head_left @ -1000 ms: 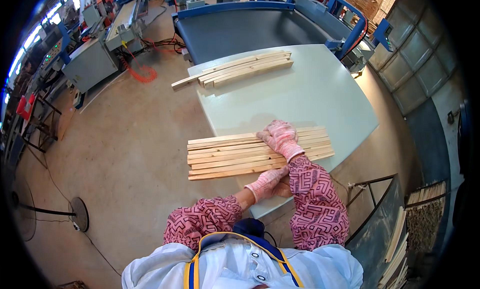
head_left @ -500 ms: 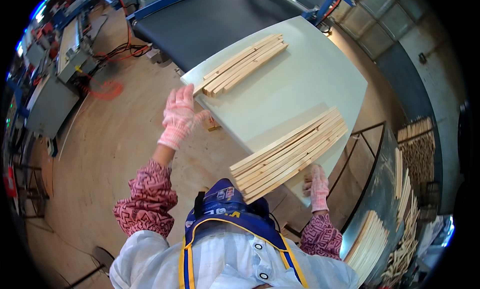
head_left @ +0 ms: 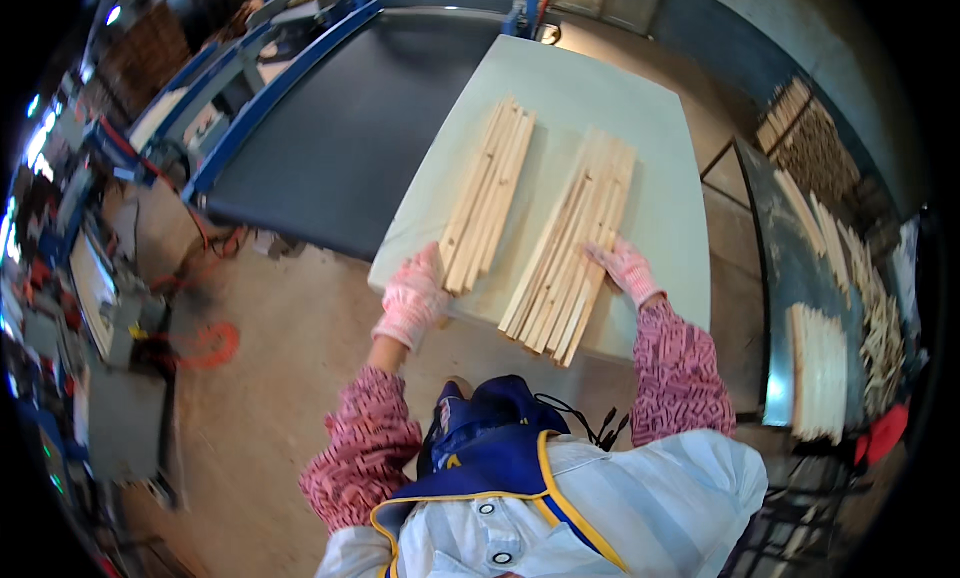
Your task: The person sorts and stacks wooden planks in a workshop. They pick up planks from a metal table, arrange them into neat piles, and move them to different locations, including a conveyor belt and a wooden workbench.
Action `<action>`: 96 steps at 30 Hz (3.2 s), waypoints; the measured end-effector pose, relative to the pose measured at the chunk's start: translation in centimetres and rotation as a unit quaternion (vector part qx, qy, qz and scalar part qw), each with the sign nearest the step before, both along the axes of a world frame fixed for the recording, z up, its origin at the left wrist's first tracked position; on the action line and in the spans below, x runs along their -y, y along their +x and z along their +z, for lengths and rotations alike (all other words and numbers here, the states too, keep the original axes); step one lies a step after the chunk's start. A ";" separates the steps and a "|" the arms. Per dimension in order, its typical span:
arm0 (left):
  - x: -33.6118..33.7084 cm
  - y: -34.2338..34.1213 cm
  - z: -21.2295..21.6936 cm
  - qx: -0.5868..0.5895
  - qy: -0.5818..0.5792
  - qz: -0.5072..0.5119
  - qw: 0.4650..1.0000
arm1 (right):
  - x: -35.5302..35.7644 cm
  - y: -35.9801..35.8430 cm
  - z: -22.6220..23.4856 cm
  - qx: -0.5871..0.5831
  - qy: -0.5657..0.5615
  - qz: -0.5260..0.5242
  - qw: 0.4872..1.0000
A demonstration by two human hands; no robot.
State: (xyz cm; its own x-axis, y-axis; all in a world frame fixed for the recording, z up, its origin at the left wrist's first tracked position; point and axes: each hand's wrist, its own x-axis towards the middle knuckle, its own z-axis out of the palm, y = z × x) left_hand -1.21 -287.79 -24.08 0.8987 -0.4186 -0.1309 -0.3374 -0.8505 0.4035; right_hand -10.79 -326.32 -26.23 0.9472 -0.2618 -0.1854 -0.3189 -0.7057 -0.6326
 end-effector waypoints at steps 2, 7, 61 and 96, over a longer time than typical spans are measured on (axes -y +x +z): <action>-0.2 -0.6 1.0 -0.014 0.029 -0.031 0.999 | -5.1 3.9 4.7 -0.112 -0.065 -0.048 0.990; -0.8 -0.7 3.8 -0.053 -0.027 -0.115 0.992 | -6.4 2.8 4.0 0.030 -0.066 -0.123 0.990; 73.5 -66.5 -7.9 -0.199 0.058 -0.690 0.693 | 15.9 -91.8 -12.9 -0.098 0.228 -0.711 0.658; 102.3 -84.6 -12.0 -0.179 -0.158 -0.026 0.971 | 76.8 -112.3 -9.1 -0.225 -0.162 -0.539 0.795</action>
State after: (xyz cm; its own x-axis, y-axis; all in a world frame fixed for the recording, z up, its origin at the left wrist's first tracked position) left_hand -85.80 -390.11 -36.05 0.7957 -0.5322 -0.2892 -0.1662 -0.6510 0.7407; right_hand -123.11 -403.09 -35.36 -0.0031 -0.9798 -0.2000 -0.9920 0.0283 -0.1234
